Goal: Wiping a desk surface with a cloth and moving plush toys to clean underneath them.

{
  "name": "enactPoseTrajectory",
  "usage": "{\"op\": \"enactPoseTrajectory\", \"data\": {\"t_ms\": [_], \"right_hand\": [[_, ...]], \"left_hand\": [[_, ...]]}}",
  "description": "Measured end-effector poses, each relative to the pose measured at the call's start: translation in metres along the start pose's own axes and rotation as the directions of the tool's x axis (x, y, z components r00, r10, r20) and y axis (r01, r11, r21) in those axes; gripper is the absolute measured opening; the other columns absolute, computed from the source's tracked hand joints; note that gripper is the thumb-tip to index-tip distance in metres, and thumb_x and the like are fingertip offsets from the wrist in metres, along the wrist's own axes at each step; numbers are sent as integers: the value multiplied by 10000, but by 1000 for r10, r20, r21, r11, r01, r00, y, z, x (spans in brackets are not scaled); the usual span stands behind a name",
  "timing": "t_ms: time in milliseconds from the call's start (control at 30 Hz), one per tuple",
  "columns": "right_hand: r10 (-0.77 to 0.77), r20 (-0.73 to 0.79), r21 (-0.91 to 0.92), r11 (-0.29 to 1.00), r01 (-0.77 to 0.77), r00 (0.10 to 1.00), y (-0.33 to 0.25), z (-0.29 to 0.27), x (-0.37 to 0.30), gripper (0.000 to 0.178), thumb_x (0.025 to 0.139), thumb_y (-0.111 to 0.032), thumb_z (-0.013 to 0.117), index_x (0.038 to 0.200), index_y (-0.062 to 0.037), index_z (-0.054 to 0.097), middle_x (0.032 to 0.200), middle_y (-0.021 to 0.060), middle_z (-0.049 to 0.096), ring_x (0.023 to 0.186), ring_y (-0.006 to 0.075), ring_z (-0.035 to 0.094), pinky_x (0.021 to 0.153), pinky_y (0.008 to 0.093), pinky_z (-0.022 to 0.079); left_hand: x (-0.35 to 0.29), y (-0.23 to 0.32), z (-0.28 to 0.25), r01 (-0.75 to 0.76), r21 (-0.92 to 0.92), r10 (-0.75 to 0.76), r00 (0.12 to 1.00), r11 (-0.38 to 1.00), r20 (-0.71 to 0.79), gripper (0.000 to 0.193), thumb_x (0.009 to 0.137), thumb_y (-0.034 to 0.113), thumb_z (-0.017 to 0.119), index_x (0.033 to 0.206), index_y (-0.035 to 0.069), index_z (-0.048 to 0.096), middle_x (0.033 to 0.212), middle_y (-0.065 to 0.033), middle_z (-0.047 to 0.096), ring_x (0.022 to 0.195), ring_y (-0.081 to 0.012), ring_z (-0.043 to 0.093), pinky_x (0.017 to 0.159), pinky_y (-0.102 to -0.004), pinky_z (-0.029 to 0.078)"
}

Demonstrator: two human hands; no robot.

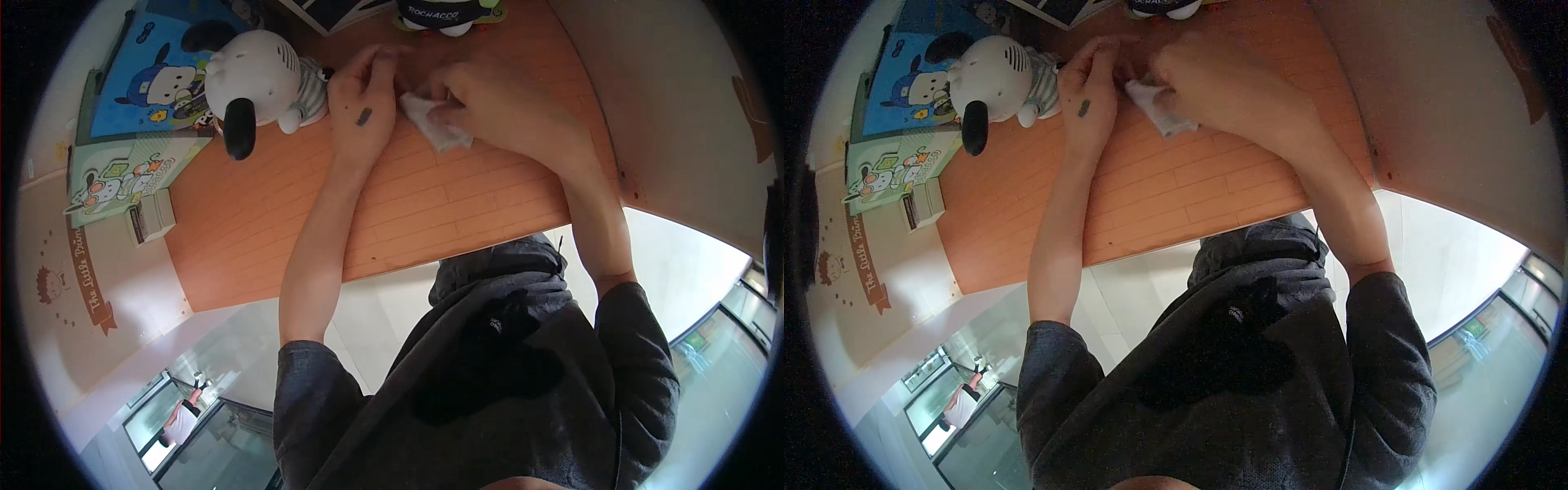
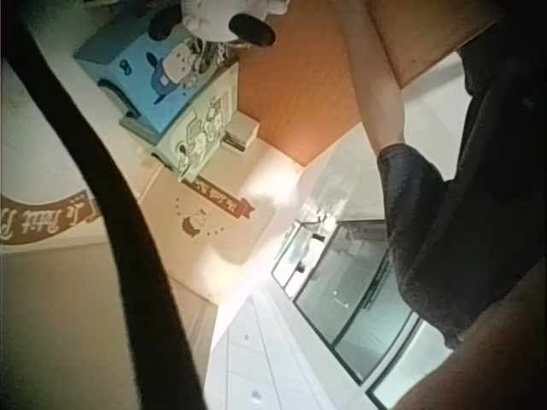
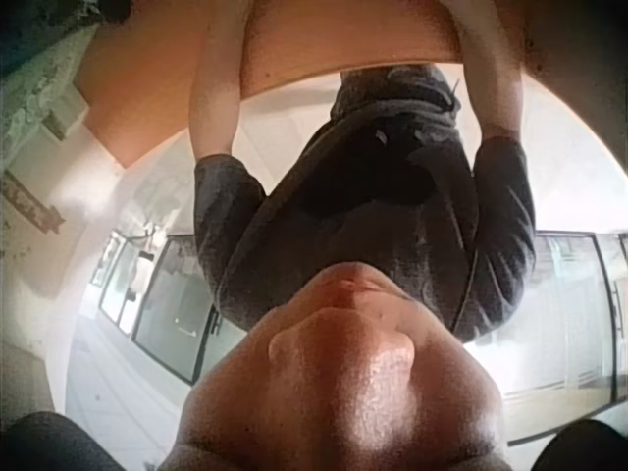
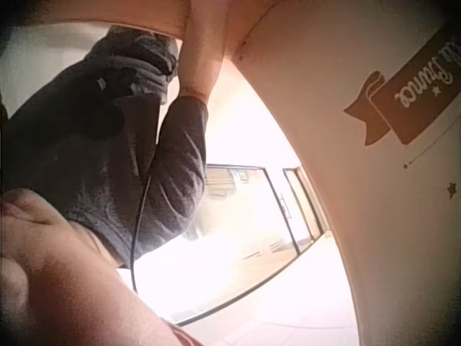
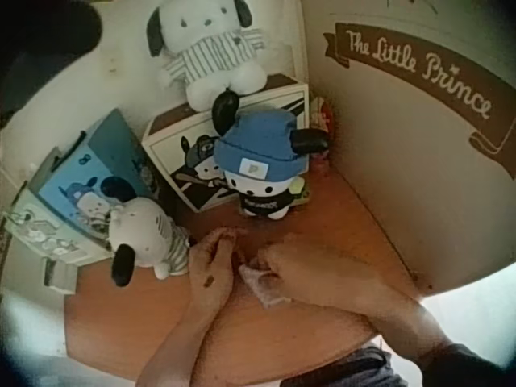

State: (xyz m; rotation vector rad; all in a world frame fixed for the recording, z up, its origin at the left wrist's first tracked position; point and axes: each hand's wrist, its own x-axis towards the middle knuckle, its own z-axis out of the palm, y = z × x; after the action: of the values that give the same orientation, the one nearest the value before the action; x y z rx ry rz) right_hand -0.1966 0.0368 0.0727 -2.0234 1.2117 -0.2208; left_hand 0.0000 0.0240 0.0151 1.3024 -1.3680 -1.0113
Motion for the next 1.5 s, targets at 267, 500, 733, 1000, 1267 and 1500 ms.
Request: {"op": "enactPoseTrajectory", "data": {"t_ms": [267,500,733,1000,1267,1500], "right_hand": [[-95,347,-81,988,131,933,-11,4,-8,113,814,-139,807,913,-85,819,821,42,768,669,244,615,708,348,505],[-96,-300,-265,964,14,949,12,15,8,180,793,-142,837,968,-98,847,863,23,790,696,233,648,735,350,514],[-43,338,-60,996,68,940,-12,-6,-7,245,798,-151,857,1041,-115,869,908,17,812,706,235,660,744,350,519],[-72,-114,-152,987,54,991,4,7,8,235,806,-150,851,1033,-93,867,890,33,808,699,236,659,731,341,520],[-42,116,44,998,37,992,0,2,2,188,828,-142,816,984,-45,855,852,73,795,653,247,628,680,334,501],[-55,153,-28,998,59,987,-7,-1,2,187,837,-154,802,977,-39,852,839,72,789,637,244,610,676,333,494]], "left_hand": [[-1,0,-1,8,2,-8,1000,1000,7,313,1104,199,574,1113,25,833,727,-15,651,656,-118,515,616,-251,419],[2,-6,5,-85,9,85,996,996,-38,311,1107,199,573,1107,31,835,701,0,634,645,-103,499,604,-238,398],[2,-4,1,-21,-9,21,1000,1000,0,309,1109,196,570,1112,34,833,688,6,627,642,-100,504,599,-238,397],[1,-6,2,-57,12,58,998,998,-34,301,1105,189,574,1118,38,835,686,1,626,640,-106,510,598,-247,407],[-1,0,1,-2,15,2,1000,1000,-16,289,1100,180,584,1121,40,836,689,-12,630,638,-121,517,603,-252,416],[2,-6,1,-37,33,37,999,999,-17,288,1098,188,589,1117,43,837,691,-12,630,636,-123,518,604,-251,417]]}}
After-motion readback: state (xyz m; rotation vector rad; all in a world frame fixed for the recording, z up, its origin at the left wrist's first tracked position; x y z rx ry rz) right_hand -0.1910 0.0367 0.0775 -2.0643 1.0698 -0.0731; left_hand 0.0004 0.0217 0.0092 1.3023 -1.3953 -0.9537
